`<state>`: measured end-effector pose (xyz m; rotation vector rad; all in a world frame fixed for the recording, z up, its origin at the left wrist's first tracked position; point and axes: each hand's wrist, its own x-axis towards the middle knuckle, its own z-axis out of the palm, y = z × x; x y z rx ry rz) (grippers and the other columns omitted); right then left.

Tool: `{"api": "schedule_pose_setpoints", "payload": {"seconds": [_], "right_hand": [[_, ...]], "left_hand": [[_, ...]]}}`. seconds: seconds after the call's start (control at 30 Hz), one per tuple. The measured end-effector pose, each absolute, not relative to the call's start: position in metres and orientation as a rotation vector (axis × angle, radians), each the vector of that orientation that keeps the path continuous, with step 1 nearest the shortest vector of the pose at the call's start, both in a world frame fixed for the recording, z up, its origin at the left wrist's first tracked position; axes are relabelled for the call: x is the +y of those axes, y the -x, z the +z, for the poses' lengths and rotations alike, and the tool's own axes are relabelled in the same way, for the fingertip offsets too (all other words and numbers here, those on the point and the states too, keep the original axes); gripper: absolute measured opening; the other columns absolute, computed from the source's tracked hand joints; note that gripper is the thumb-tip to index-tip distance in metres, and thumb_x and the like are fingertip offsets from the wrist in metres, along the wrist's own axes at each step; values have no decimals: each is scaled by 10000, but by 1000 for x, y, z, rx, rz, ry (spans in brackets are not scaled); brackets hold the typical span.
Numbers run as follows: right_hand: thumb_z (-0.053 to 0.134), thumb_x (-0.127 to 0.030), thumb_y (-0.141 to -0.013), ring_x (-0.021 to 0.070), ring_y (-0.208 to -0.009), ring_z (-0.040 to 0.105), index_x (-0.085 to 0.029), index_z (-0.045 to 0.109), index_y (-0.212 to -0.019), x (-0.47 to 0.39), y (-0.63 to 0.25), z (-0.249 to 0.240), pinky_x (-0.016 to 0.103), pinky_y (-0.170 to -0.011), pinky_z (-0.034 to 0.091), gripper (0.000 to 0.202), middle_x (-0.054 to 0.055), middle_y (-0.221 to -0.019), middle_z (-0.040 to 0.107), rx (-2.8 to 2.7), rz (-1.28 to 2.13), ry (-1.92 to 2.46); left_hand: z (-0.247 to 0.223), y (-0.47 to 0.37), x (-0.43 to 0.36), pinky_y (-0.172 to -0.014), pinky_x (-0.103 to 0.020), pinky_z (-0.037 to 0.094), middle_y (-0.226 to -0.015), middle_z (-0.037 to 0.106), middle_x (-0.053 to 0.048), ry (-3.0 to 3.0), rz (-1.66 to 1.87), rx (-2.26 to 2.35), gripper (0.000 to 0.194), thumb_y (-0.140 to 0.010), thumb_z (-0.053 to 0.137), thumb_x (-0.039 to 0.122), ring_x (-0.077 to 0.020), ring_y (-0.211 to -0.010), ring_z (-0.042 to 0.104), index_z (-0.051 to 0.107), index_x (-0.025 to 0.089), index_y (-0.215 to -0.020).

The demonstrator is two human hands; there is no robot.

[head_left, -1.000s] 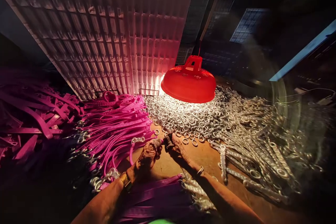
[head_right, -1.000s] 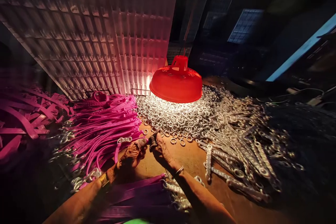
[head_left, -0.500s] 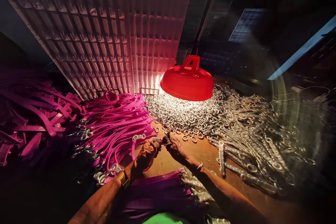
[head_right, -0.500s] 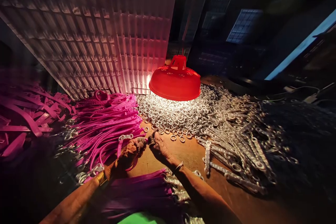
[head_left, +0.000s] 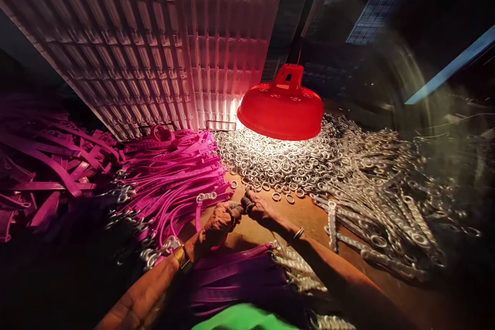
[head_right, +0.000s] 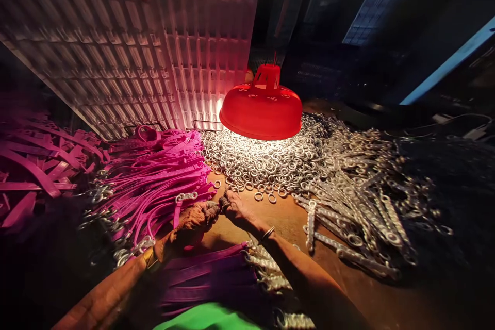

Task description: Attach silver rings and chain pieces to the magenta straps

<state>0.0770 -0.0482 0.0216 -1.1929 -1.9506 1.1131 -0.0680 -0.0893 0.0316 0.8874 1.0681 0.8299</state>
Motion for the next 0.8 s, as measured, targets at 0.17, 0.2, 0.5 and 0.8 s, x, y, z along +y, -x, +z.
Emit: {"api": "schedule_pose_setpoints", "payload": {"seconds": [0.17,0.2,0.5,0.8], "right_hand": [[347,-249,-812,117,-592,375,-213,360,-698,-41,-80,35,236,-566,391,120,-18,-658,421,-2033,1084,1115],[349,-262,-829,120,-620,394,-207,385,-718,-42,-81,42,243,-596,398,129,-6,-689,449,-2104,1053,1063],[426,-241,-890,81,-476,369,-144,362,-1157,-142,-101,93,209,-458,276,291,-3,-683,557,-2457,1066,937],[443,-349,-901,121,-540,391,-198,505,-902,-209,-116,65,239,-504,289,163,-2,-643,510,-2272,1288,1185]], "left_hand": [[34,72,-86,-410,-218,195,-503,434,38,-934,857,957,319,-717,570,473,-56,-417,332,510,165,-662],[37,74,-85,-410,-219,201,-499,433,39,-941,855,941,318,-712,566,472,-55,-416,328,505,165,-654],[111,90,-126,-369,-240,81,-381,306,95,-930,434,1061,385,-604,681,489,-30,-341,203,500,157,-532],[85,83,-198,-447,-236,196,-490,358,48,-769,429,794,474,-705,645,538,-45,-447,304,460,141,-525]]}}
